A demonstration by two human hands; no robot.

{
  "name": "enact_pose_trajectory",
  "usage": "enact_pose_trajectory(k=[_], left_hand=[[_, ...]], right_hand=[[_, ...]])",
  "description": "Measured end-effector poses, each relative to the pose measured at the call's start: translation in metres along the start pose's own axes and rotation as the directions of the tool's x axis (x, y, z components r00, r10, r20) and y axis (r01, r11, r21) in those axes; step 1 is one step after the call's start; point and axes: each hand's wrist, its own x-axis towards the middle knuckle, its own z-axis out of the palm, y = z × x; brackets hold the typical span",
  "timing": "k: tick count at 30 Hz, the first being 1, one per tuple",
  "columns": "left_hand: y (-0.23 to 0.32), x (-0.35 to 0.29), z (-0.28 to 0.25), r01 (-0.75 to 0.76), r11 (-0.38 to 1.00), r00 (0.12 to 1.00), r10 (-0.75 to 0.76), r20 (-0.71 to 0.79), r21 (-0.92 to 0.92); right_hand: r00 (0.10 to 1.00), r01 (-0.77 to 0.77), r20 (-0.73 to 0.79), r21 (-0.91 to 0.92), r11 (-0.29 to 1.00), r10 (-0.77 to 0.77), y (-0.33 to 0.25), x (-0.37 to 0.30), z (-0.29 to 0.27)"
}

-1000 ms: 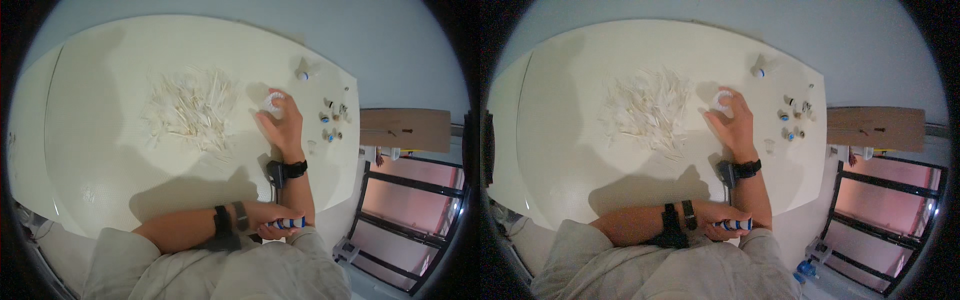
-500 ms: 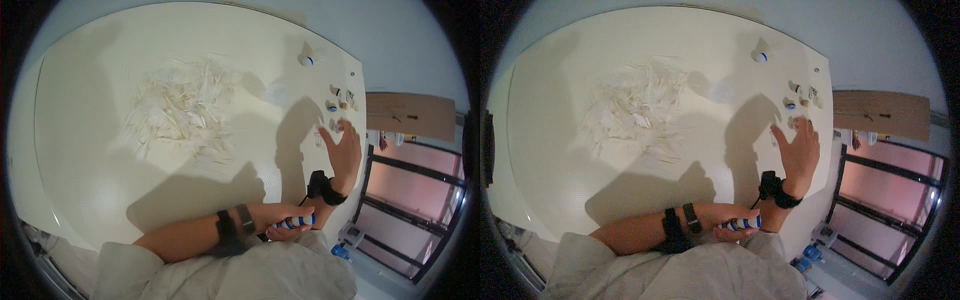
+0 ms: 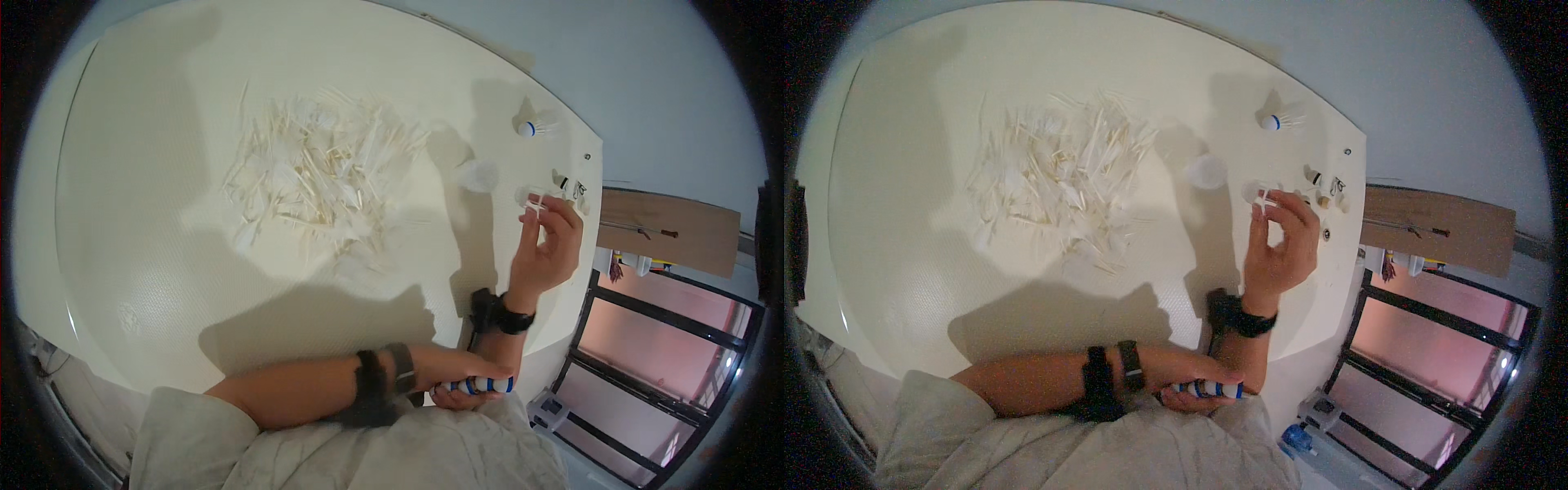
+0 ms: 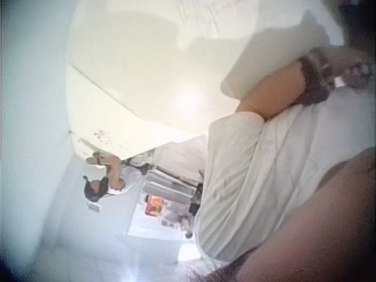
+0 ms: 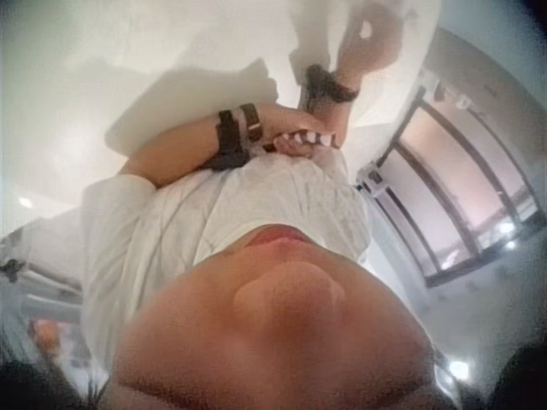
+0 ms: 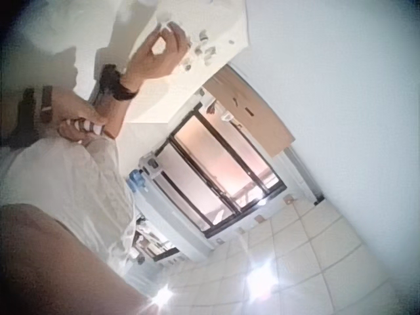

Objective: The person assembles badminton shuttlecocks by selecting a plastic cage and a base from the table, then pressing the base into the bottom of the cage.

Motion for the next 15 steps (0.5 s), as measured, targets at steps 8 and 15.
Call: enact_pose_trajectory(k=[8,15], left_hand=[[0.001,0.002,-0.002,0.011,0.999,0.996,-0.008,0.084,-0.041],[0.002,0.002,-0.001,0.01,1.0,0.995,-0.011,0.103,0.005]], right_hand=[[0.982,0.177,0.084,-0.061,0.982,-0.172,-0.026,-0.012,0.039],[0.984,0.179,0.035,-0.177,0.968,-0.175,-0.025,-0.01,0.038]])
